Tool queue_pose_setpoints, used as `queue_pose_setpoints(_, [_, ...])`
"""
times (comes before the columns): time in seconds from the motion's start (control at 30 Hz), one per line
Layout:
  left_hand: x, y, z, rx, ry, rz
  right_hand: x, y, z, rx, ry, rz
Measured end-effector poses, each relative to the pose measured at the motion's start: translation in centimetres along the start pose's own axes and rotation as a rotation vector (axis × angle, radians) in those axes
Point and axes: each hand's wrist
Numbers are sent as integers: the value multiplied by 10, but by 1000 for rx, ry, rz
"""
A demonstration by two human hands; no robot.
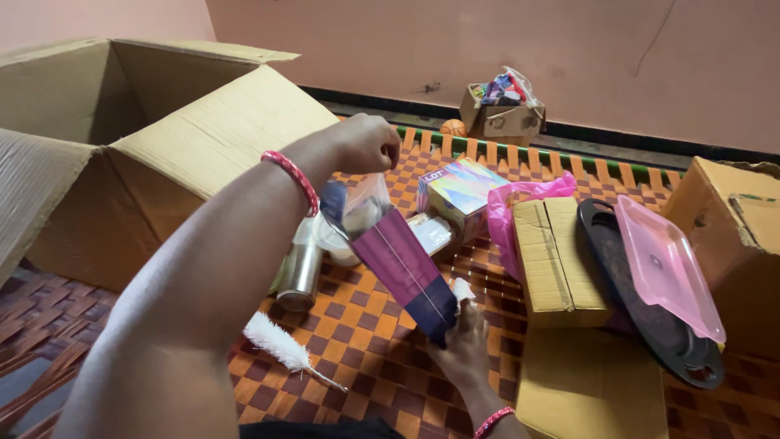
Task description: The person wipes a small plastic container, a stainless steel thermos, and a rectangular product box using a white cloth. The person handles each item one at a time, wiping the exterior surfaces before setting them down on the woven mat.
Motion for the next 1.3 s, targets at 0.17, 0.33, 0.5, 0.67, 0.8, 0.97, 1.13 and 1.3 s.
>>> queue_pose_setpoints(0.17, [-11,3,8,239,-214,208,-5,5,-15,37,105,-67])
queue_pose_setpoints(0.33, [-42,3,2,143,-62,5,-14,10,-27,-155,162,8])
queue_pose_setpoints(0.5, [-49,2,-22,238,-139,88,-11,10,-26,-118,119,-9])
queue_pose_setpoints(0.67, [-45,-9,-37,292,-77,-95,3,8,-1,-201,339,34])
queue_pose_setpoints(0.8, [-34,-6,-35,276,-151,-286,18,4,18,-194,474,58])
queue_pose_setpoints(0.97, [-37,1,-34,334,-266,-384,22,1,27,-213,622,144])
queue_pose_setpoints(1.13, [-39,25,-26,293,-418,-721,15,3,13,-177,595,116])
queue_pose_setpoints(1.3, [10,68,17,212,-763,-1295,10,6,7,207,308,-119])
Point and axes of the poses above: each hand's wrist, its own y-axis towards the middle knuckle, its own x-axis out of the back of the hand, z = x × y, and after that the axes turned 6 degrees about z, right-handed
